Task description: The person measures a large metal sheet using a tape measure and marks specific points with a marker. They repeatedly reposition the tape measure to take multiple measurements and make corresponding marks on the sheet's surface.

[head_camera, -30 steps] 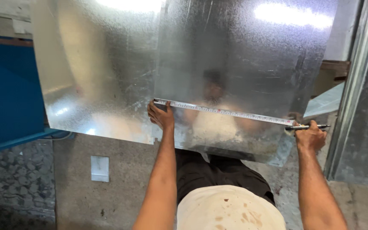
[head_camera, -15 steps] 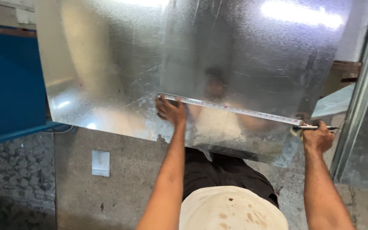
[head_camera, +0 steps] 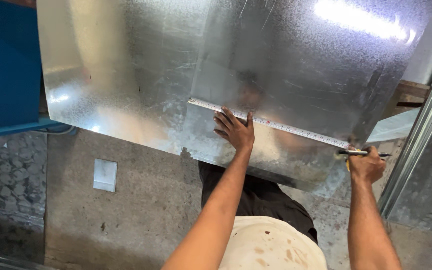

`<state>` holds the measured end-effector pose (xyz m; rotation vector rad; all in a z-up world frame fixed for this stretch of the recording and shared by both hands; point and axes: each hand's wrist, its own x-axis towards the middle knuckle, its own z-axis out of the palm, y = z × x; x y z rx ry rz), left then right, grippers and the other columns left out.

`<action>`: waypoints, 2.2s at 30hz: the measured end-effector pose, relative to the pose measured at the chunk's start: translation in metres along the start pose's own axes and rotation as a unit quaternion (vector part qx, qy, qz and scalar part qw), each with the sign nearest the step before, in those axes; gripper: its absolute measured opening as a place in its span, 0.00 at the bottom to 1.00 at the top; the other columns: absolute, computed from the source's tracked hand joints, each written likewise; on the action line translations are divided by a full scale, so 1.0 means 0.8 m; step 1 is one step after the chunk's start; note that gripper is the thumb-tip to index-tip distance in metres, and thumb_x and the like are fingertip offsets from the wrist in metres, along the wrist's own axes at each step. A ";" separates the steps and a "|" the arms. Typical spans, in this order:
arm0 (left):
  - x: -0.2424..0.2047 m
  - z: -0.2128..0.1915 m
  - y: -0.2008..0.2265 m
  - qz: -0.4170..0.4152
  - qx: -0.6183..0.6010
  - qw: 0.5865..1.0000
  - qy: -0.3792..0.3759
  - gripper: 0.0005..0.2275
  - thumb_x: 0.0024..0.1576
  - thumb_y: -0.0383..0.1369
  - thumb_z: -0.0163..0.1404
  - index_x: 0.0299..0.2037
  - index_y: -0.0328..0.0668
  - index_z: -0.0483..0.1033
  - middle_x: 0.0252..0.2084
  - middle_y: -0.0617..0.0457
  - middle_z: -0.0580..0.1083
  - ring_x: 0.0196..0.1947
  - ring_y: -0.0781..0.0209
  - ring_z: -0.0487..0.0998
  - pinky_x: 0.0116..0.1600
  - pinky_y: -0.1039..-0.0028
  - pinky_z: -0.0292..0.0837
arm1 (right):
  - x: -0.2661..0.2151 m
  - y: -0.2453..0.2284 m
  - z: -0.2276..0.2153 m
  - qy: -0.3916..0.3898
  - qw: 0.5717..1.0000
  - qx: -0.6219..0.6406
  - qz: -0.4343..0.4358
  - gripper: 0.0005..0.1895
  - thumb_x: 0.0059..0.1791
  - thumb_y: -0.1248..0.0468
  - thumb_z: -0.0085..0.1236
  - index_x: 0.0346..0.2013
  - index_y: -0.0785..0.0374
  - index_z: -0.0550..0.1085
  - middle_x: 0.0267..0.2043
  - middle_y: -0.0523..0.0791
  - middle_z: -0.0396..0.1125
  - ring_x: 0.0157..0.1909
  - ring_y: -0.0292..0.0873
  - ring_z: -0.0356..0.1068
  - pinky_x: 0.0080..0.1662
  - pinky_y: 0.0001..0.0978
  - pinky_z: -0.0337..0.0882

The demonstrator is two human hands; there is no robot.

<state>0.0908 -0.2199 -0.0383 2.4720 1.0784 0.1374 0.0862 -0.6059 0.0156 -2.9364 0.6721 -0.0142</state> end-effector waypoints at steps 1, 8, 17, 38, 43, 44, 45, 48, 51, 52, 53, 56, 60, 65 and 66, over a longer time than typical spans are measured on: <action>0.000 0.001 -0.001 0.003 -0.002 1.000 -0.001 0.48 0.58 0.67 0.40 0.78 0.42 0.36 0.79 0.32 0.38 0.79 0.31 0.36 0.72 0.29 0.31 | -0.003 -0.005 0.001 0.000 1.000 0.011 -0.006 0.24 0.46 0.42 0.74 0.40 0.59 0.80 0.34 0.53 0.75 0.38 0.61 0.75 0.41 0.55 0.73; 0.001 0.005 -0.005 0.009 0.015 1.000 -0.017 0.50 0.57 0.68 0.39 0.78 0.40 0.33 0.79 0.31 0.36 0.79 0.31 0.34 0.72 0.28 0.30 | -0.037 -0.076 -0.005 -0.082 0.993 0.082 -0.012 0.21 0.49 0.45 0.69 0.41 0.59 0.78 0.32 0.49 0.75 0.34 0.53 0.77 0.38 0.47 0.75; 0.003 -0.009 0.000 -0.006 0.007 1.000 -0.028 0.55 0.51 0.72 0.43 0.78 0.42 0.35 0.79 0.31 0.39 0.79 0.31 0.36 0.71 0.27 0.33 | -0.091 -0.251 -0.007 -0.167 0.965 0.174 -0.107 0.22 0.44 0.44 0.69 0.39 0.57 0.77 0.30 0.46 0.75 0.33 0.48 0.78 0.38 0.44 0.76; 0.009 0.006 -0.019 -0.004 -0.001 1.000 -0.020 0.56 0.46 0.75 0.45 0.77 0.48 0.39 0.77 0.33 0.44 0.76 0.30 0.43 0.68 0.26 0.41 | -0.127 -0.289 0.035 -0.054 0.941 0.127 -0.310 0.21 0.48 0.45 0.66 0.42 0.58 0.78 0.32 0.53 0.72 0.40 0.58 0.71 0.44 0.56 0.67; 0.009 0.016 -0.019 0.004 0.013 1.000 0.005 0.56 0.47 0.76 0.45 0.78 0.47 0.39 0.77 0.34 0.44 0.77 0.32 0.42 0.69 0.28 0.41 | -0.127 -0.293 0.035 -0.037 0.943 0.160 -0.288 0.20 0.48 0.46 0.66 0.40 0.59 0.77 0.32 0.56 0.69 0.39 0.61 0.69 0.40 0.56 0.69; 0.009 0.015 -0.020 -0.006 0.011 1.000 -0.003 0.57 0.46 0.76 0.45 0.77 0.47 0.39 0.77 0.34 0.44 0.77 0.32 0.42 0.69 0.29 0.40 | -0.128 -0.296 0.034 -0.034 0.943 0.174 -0.281 0.20 0.47 0.46 0.66 0.39 0.59 0.76 0.32 0.56 0.69 0.39 0.62 0.69 0.40 0.56 0.69; 0.011 0.014 -0.019 -0.013 0.006 1.000 -0.009 0.57 0.45 0.76 0.46 0.77 0.46 0.39 0.77 0.34 0.44 0.76 0.32 0.42 0.69 0.29 0.40 | -0.127 -0.299 0.033 -0.039 0.946 0.174 -0.271 0.20 0.47 0.46 0.66 0.38 0.59 0.76 0.31 0.56 0.69 0.39 0.62 0.69 0.40 0.57 0.69; 0.012 0.010 -0.015 -0.022 0.003 1.000 -0.015 0.57 0.45 0.76 0.47 0.77 0.47 0.40 0.77 0.35 0.43 0.77 0.34 0.42 0.70 0.31 0.39 | -0.126 -0.305 0.027 -0.037 0.952 0.179 -0.245 0.20 0.46 0.46 0.66 0.36 0.59 0.75 0.31 0.55 0.70 0.38 0.62 0.70 0.38 0.57 0.69; 0.008 0.006 -0.011 -0.007 -0.006 1.000 0.014 0.57 0.44 0.75 0.48 0.77 0.47 0.41 0.78 0.35 0.43 0.78 0.34 0.41 0.70 0.31 0.38 | -0.128 -0.306 0.027 -0.019 0.956 0.186 -0.228 0.19 0.45 0.47 0.66 0.35 0.59 0.75 0.31 0.55 0.70 0.38 0.62 0.70 0.38 0.57 0.69; 0.008 0.004 -0.012 0.000 -0.012 1.000 0.027 0.58 0.44 0.75 0.48 0.78 0.47 0.41 0.78 0.35 0.42 0.78 0.34 0.40 0.70 0.31 0.38 | -0.127 -0.305 0.028 -0.019 0.958 0.181 -0.222 0.20 0.45 0.46 0.67 0.34 0.59 0.75 0.30 0.55 0.70 0.38 0.62 0.70 0.39 0.57 0.69; 0.007 0.003 -0.012 -0.004 -0.018 1.000 0.023 0.58 0.44 0.75 0.48 0.77 0.47 0.41 0.78 0.36 0.42 0.78 0.34 0.40 0.70 0.31 0.38 | -0.127 -0.304 0.029 -0.021 0.960 0.175 -0.217 0.21 0.45 0.46 0.67 0.34 0.59 0.74 0.30 0.55 0.71 0.38 0.62 0.70 0.40 0.57 0.69; 0.007 0.000 -0.010 -0.015 -0.031 0.999 0.011 0.58 0.42 0.75 0.49 0.77 0.48 0.41 0.79 0.37 0.41 0.78 0.35 0.39 0.71 0.32 0.37 | -0.134 -0.303 0.034 -0.009 0.968 0.179 -0.175 0.24 0.42 0.44 0.69 0.35 0.61 0.75 0.29 0.56 0.71 0.38 0.63 0.70 0.39 0.57 0.69; 0.007 -0.004 -0.009 -0.021 -0.037 0.999 -0.002 0.58 0.43 0.74 0.50 0.77 0.49 0.40 0.79 0.39 0.40 0.79 0.37 0.38 0.71 0.33 0.36 | -0.141 -0.304 0.034 0.011 0.965 0.201 -0.165 0.24 0.41 0.45 0.70 0.34 0.61 0.75 0.30 0.55 0.72 0.38 0.63 0.69 0.40 0.56 0.69; 0.010 -0.008 -0.007 -0.031 -0.051 0.998 -0.024 0.59 0.42 0.73 0.51 0.77 0.48 0.37 0.79 0.37 0.37 0.78 0.36 0.35 0.72 0.33 0.33 | -0.137 -0.305 0.036 -0.007 0.966 0.194 -0.169 0.22 0.42 0.47 0.69 0.34 0.61 0.75 0.29 0.54 0.72 0.38 0.62 0.70 0.41 0.55 0.70; 0.011 -0.009 -0.006 -0.034 -0.055 0.997 -0.033 0.59 0.41 0.74 0.51 0.77 0.49 0.37 0.79 0.38 0.37 0.78 0.36 0.34 0.72 0.33 0.32 | -0.135 -0.305 0.037 -0.003 0.966 0.190 -0.174 0.21 0.42 0.47 0.69 0.34 0.61 0.75 0.29 0.54 0.72 0.38 0.61 0.70 0.40 0.55 0.70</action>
